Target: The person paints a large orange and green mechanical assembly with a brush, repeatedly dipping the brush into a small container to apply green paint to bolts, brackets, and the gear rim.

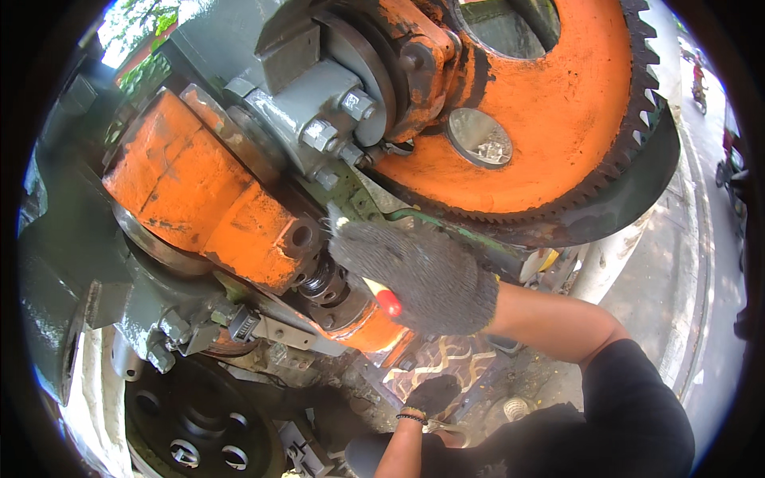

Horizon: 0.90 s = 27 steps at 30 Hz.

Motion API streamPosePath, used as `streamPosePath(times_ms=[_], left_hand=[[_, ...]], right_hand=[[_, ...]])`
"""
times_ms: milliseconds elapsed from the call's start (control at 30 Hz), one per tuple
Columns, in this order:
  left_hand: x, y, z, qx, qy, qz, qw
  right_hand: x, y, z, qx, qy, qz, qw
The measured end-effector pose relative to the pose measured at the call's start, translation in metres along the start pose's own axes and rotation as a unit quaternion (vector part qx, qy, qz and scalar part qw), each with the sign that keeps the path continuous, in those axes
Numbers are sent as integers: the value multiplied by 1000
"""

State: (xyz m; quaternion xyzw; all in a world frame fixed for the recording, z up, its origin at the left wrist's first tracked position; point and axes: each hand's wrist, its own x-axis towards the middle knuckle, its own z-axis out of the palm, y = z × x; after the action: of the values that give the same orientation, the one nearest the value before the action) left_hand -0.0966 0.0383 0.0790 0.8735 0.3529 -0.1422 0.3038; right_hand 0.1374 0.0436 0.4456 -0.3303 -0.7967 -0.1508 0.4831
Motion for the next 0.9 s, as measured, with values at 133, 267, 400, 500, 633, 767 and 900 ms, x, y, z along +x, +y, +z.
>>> streamPosePath(times_ms=[133, 267, 400, 500, 633, 767, 900], left_hand=[[-44, -6, 8, -106, 76, -25, 991], [-87, 24, -35, -118, 195, -46, 972], [-116, 83, -127, 32, 312, -5, 950], [-146, 141, -184, 55, 374, -101, 920], [-155, 187, -277, 185, 493, -80, 846], [-164, 267, -368, 183, 589, -193, 763], [-150, 275, -429, 316, 541, -211, 750]], right_hand=[[-44, -1, -3, 34, 24, 54, 998], [-135, 1, -12, 16, -11, 100, 995], [-206, -15, -6, 136, 29, 325, 935], [-240, -21, -7, 93, 27, 350, 932], [-268, -1, -17, 57, 4, 327, 943], [-247, -5, -33, 183, 18, 406, 895], [-267, -3, -28, 190, 3, 417, 889]])
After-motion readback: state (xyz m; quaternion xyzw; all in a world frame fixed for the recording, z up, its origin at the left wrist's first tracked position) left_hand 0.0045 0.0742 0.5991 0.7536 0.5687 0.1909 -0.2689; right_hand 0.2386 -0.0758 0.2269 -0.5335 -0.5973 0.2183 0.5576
